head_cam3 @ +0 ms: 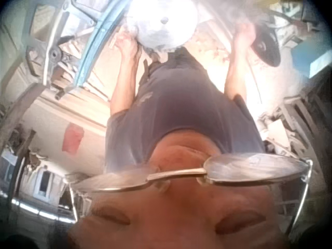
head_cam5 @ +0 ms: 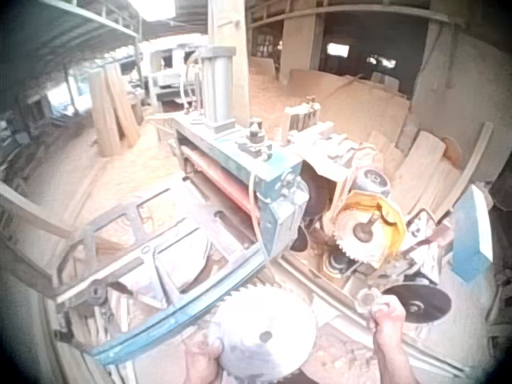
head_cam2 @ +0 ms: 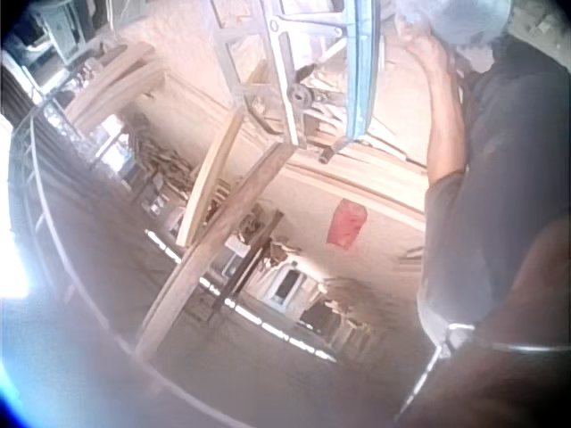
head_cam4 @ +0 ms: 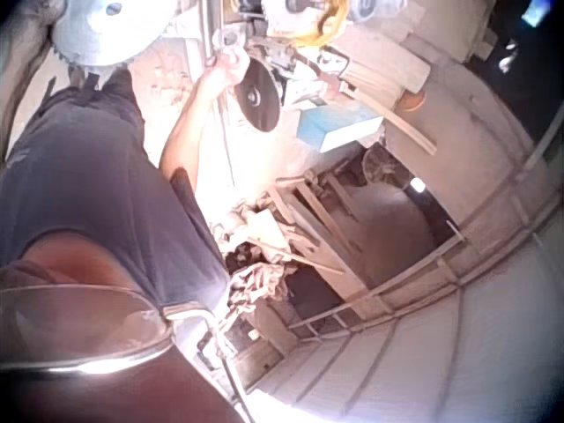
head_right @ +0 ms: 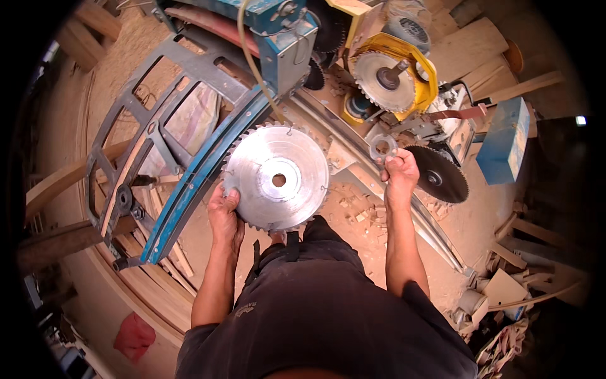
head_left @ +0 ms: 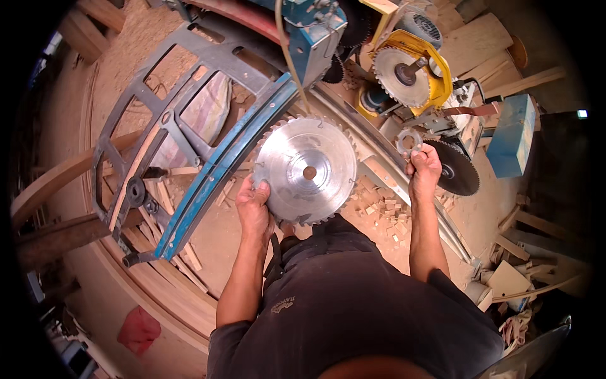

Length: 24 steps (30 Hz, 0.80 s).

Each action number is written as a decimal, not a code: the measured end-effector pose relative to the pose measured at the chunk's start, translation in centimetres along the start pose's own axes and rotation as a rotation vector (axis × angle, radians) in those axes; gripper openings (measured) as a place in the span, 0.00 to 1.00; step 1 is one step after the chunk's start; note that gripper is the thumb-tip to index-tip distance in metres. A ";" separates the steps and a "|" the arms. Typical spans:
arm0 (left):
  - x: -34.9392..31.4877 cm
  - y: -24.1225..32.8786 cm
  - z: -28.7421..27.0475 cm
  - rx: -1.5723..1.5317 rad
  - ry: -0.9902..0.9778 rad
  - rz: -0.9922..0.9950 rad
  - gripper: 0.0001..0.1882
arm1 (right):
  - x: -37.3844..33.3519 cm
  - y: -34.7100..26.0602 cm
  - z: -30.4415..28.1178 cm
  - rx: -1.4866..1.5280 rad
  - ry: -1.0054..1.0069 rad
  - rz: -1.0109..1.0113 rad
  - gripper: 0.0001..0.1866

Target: The person removes a circular saw blade from a woodworking machine, places it on a metal frame, and then reinstalls it using a wrench. The person also handles a small piece of wood and a power cord during the process.

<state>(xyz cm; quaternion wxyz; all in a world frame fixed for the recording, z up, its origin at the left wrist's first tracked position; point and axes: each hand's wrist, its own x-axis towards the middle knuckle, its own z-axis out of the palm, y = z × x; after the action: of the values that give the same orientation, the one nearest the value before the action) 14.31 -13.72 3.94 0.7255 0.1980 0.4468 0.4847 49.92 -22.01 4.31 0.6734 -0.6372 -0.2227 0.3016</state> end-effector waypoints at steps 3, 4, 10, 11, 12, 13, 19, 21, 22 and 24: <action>-0.1 1.3 -1.7 -0.014 0.026 0.040 0.17 | -1.4 0.7 0.3 0.016 -0.047 0.027 0.07; -0.1 1.6 -2.1 -0.019 0.028 0.071 0.17 | -1.9 0.6 0.7 0.010 -0.050 0.023 0.07; -0.9 5.3 -3.8 -0.127 0.164 0.188 0.17 | -2.8 1.0 2.0 -0.005 -0.100 0.070 0.08; -0.1 5.4 -4.2 -0.144 0.177 0.214 0.17 | -2.6 1.0 2.0 0.007 -0.104 0.076 0.07; 0.4 6.0 -3.9 -0.159 0.193 0.242 0.17 | -2.5 1.0 1.9 0.021 -0.107 0.087 0.07; 0.7 6.7 -2.9 -0.181 0.252 0.251 0.17 | -2.3 1.1 1.8 0.035 -0.108 0.097 0.07; 7.9 8.1 -1.7 -0.311 0.398 0.322 0.17 | -0.9 1.2 1.0 0.128 -0.113 0.141 0.07; 10.4 8.9 -0.8 -0.292 0.485 0.317 0.18 | -0.4 1.5 0.3 0.136 -0.120 0.155 0.07; 11.4 9.3 -0.1 -0.286 0.526 0.309 0.18 | -0.1 1.5 -0.1 0.148 -0.119 0.170 0.07; 13.4 9.8 1.2 -0.268 0.606 0.287 0.18 | 0.5 1.5 -1.1 0.172 -0.109 0.202 0.08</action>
<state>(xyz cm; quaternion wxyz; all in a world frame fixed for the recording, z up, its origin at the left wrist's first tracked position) 11.89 2.69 5.49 0.5044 0.0091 0.5415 0.6726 50.87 -22.43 2.70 0.6785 -0.5791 -0.1672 0.4200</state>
